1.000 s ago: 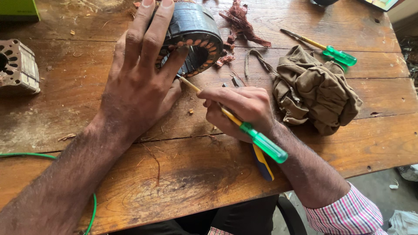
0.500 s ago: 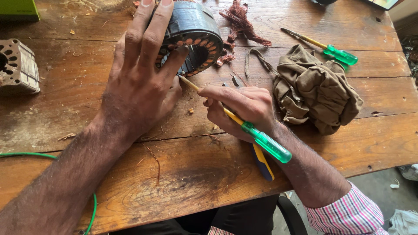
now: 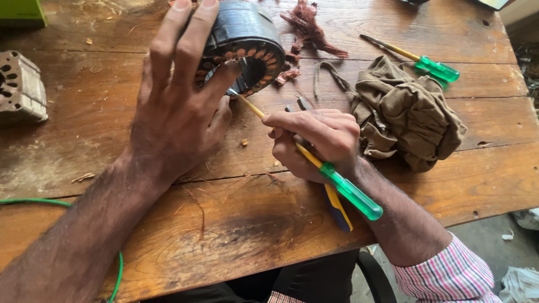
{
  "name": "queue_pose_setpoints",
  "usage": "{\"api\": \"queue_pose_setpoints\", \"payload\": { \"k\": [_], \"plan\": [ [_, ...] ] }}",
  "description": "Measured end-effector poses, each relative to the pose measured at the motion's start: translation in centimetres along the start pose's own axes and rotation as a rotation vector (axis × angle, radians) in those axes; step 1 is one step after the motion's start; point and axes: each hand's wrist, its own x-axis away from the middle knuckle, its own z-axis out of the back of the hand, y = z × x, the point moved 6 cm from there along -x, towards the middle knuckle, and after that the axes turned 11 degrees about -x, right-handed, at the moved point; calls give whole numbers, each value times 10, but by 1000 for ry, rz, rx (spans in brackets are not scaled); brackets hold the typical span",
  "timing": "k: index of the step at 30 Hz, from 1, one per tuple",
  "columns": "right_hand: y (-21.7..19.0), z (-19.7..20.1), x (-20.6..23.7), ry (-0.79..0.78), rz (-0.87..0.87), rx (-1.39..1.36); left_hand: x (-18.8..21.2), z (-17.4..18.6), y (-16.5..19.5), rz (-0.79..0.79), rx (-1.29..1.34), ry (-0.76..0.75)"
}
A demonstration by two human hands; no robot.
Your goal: The person holds an electric motor stator on a wooden workbench and uses a screwdriver to pry burnt copper windings out of the stator slots one by one, working around the ring and letting the removed winding pieces pile on the table.
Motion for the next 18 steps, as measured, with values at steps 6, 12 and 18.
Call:
{"api": "queue_pose_setpoints", "payload": {
  "k": [6,12,18],
  "plan": [
    [0,4,2,68,48,-43,1,3,-1,-17,43,46],
    [-7,10,3,133,66,-16,0,7,-1,-36,-51,-29],
    [-11,15,3,223,67,-25,-1,6,3,-103,-117,-19]
  ]
}}
